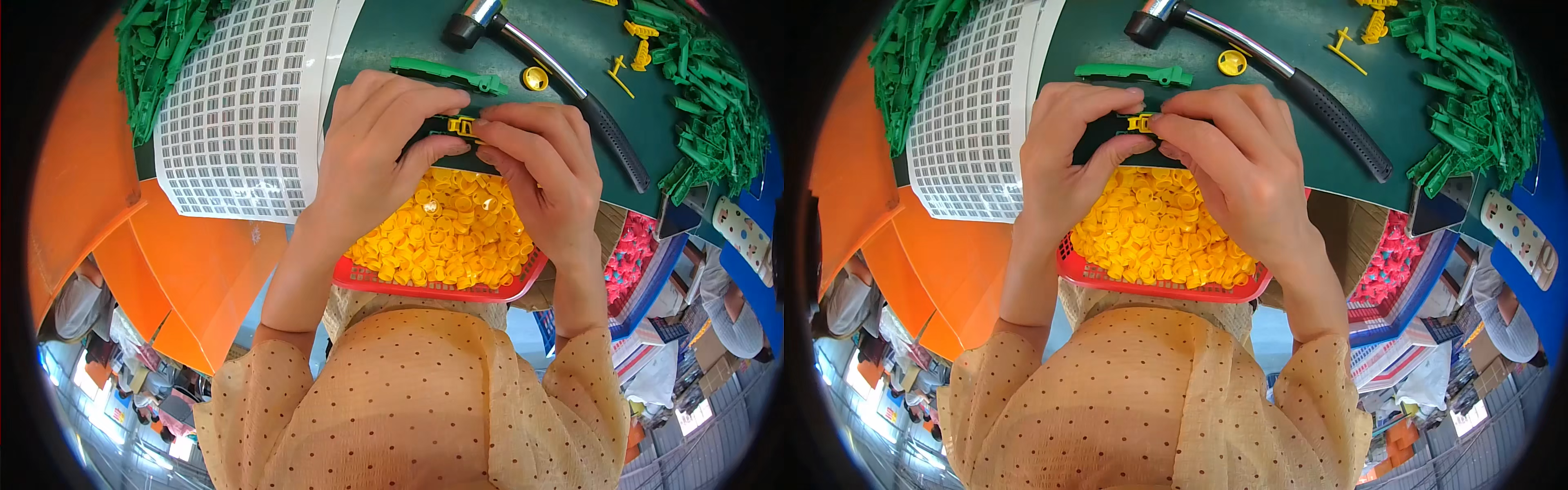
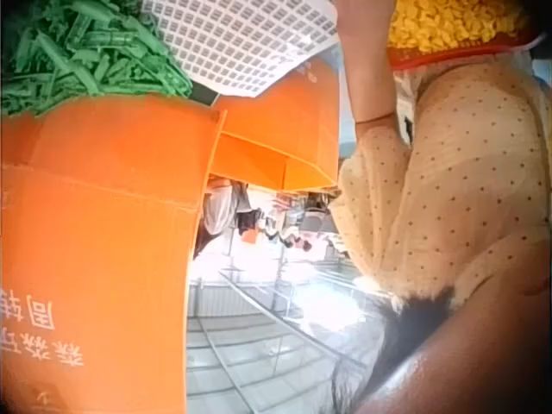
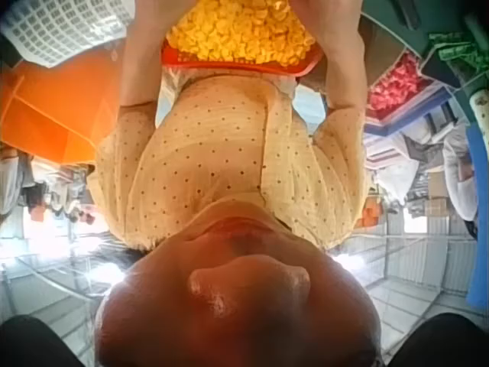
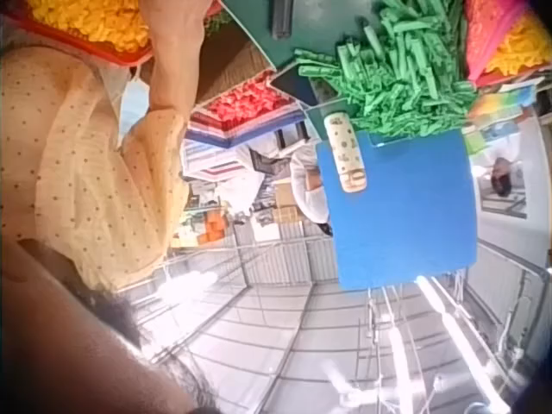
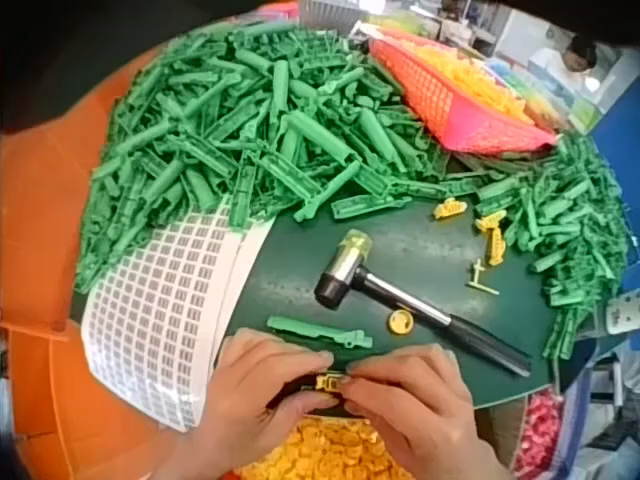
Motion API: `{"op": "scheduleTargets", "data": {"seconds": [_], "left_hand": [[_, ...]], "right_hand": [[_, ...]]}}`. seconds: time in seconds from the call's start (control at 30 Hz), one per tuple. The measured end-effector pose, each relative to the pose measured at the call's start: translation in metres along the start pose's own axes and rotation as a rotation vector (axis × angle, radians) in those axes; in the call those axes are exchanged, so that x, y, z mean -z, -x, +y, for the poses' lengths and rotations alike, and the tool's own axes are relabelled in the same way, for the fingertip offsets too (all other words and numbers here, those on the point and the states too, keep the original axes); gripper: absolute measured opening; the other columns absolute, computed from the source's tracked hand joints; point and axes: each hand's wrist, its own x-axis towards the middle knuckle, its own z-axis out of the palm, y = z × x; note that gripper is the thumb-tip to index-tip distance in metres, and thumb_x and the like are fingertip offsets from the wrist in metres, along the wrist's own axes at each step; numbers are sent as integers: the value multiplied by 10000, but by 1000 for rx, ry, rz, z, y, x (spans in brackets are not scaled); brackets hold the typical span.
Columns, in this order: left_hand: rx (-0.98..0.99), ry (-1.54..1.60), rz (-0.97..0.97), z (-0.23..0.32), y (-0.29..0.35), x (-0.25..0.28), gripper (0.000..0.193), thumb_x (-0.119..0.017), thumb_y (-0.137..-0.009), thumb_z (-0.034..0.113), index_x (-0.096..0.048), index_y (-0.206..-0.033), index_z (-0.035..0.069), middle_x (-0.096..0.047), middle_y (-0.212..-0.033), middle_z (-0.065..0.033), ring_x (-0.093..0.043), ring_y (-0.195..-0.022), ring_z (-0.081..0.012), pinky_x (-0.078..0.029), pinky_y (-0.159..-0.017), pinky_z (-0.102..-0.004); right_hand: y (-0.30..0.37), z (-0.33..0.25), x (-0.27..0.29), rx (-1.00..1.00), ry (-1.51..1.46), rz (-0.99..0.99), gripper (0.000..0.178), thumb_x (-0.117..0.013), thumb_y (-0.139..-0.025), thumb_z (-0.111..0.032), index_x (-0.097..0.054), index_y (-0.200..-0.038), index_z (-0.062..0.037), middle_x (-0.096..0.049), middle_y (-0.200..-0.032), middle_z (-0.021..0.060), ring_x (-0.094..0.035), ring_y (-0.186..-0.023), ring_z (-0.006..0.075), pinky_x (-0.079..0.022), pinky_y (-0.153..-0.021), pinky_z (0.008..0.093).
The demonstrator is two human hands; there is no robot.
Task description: Assembling small plastic toy components and applying labels at a factory workbench.
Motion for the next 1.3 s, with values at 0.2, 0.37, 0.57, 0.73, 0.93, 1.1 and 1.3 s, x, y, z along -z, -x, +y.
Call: {"op": "scheduleTargets", "data": {"seconds": [0.2,0.37,0.57,0.73,0.93,1.1,1.3], "left_hand": [[15,-26,-31,-1,0,1,289,-760,-664,33,-653,-931,63,-663,-905,-44,-572,-865,-233,-444,-774,-311],[-93,-50,-8,-2,1,-3,237,-751,-660,15,-664,-872,76,-665,-869,-27,-573,-806,-201,-433,-733,-295],[-147,-99,6,-2,4,-7,211,-746,-645,13,-664,-822,90,-662,-872,-9,-556,-778,-189,-411,-703,-282],[-131,-136,-24,-1,4,-6,200,-741,-650,20,-660,-817,95,-653,-869,-6,-547,-779,-197,-398,-702,-285],[-111,-145,-60,0,2,1,200,-736,-662,13,-658,-831,86,-648,-894,-11,-547,-815,-208,-402,-723,-296],[-42,-50,75,14,12,3,324,-723,-707,-11,-639,-1016,41,-629,-1043,-71,-573,-930,-206,-437,-832,-307],[390,854,92,33,22,2,344,-662,-788,-46,-571,-1119,-27,-558,-1134,-117,-572,-1040,-193,-480,-891,-296]], "right_hand": [[-1,1,3,7,24,-24,226,-711,-673,6,-666,-884,-61,-644,-916,44,-580,-826,218,-450,-709,302],[-2,-3,4,23,80,-51,233,-716,-669,7,-658,-887,-51,-621,-904,48,-578,-822,219,-457,-706,306],[-1,-7,4,-196,-10,-11,263,-735,-641,31,-637,-878,-25,-561,-894,63,-569,-833,228,-476,-696,313],[-5,-11,8,-147,67,-89,245,-737,-644,9,-623,-856,-34,-572,-898,52,-554,-839,229,-460,-711,319],[-4,-8,0,-124,131,-98,254,-722,-661,-43,-577,-869,-61,-542,-875,38,-506,-817,251,-407,-709,360],[1,-15,-1,-84,128,-8,298,-739,-644,1,-600,-901,-60,-601,-906,57,-528,-795,232,-427,-686,324],[2,-39,7,-165,-237,26,358,-737,-687,28,-587,-1003,-49,-620,-1010,100,-567,-863,199,-466,-674,266]]}}
